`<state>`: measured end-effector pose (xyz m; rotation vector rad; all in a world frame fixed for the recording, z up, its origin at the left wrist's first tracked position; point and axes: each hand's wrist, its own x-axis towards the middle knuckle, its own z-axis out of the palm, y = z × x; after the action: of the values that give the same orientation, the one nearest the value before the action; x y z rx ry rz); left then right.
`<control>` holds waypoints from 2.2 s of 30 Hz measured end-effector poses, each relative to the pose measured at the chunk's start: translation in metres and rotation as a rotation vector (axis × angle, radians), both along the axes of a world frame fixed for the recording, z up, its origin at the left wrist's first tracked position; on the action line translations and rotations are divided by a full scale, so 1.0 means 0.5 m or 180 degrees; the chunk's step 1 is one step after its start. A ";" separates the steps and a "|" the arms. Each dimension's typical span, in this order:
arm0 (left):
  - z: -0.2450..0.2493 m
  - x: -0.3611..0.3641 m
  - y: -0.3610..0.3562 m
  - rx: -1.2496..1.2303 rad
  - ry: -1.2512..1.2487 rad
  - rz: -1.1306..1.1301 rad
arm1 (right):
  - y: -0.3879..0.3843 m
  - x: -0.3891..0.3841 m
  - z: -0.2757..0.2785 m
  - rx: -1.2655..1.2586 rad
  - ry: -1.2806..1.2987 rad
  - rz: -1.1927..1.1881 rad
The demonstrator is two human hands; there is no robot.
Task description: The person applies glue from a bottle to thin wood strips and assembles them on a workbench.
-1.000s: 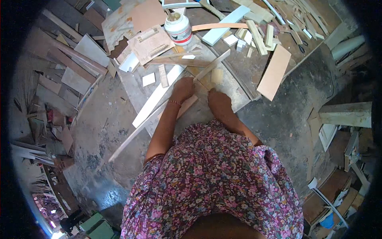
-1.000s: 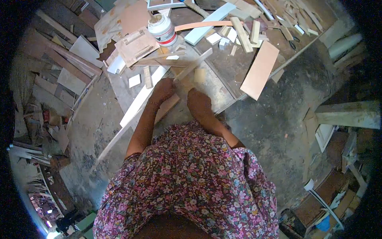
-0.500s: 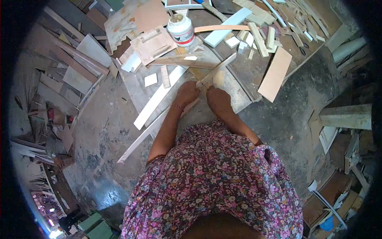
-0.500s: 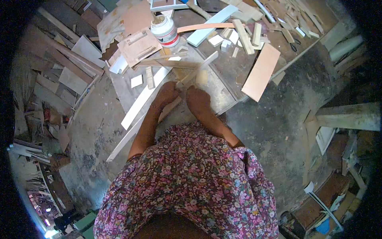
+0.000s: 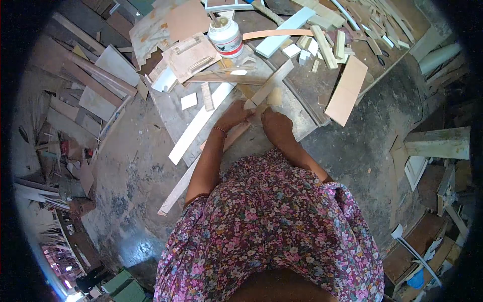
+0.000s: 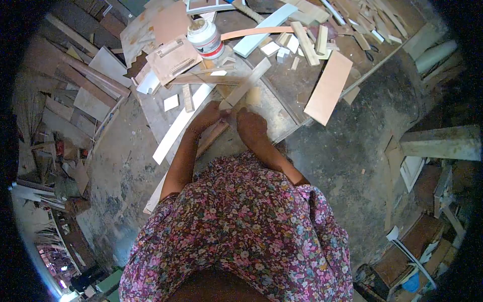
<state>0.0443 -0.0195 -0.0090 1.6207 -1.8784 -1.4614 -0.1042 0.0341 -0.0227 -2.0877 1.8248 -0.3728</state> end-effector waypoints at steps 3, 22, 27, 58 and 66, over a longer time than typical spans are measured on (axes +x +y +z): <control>-0.028 0.002 0.000 -0.0013 0.0187 -0.0001 | 0.006 -0.006 -0.003 -0.0108 0.0031 0.0039; -0.033 -0.048 0.040 -0.1841 -0.2167 0.0341 | -0.012 -0.001 -0.012 0.0468 -0.0241 0.0039; -0.041 -0.047 0.041 -0.2376 -0.2086 0.0445 | -0.013 -0.005 -0.010 0.0339 -0.0168 0.0085; -0.048 -0.048 0.033 -0.2323 -0.2210 0.0637 | -0.008 0.009 -0.029 -0.0267 -0.0141 0.0163; -0.071 -0.039 0.018 -0.2676 -0.2444 0.0429 | -0.009 0.005 -0.029 -0.0109 -0.0096 0.0030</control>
<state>0.0248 -0.0107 -0.0444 1.8630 -2.1961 0.1324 -0.1016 0.0298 -0.0372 -2.1010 1.8029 -0.4336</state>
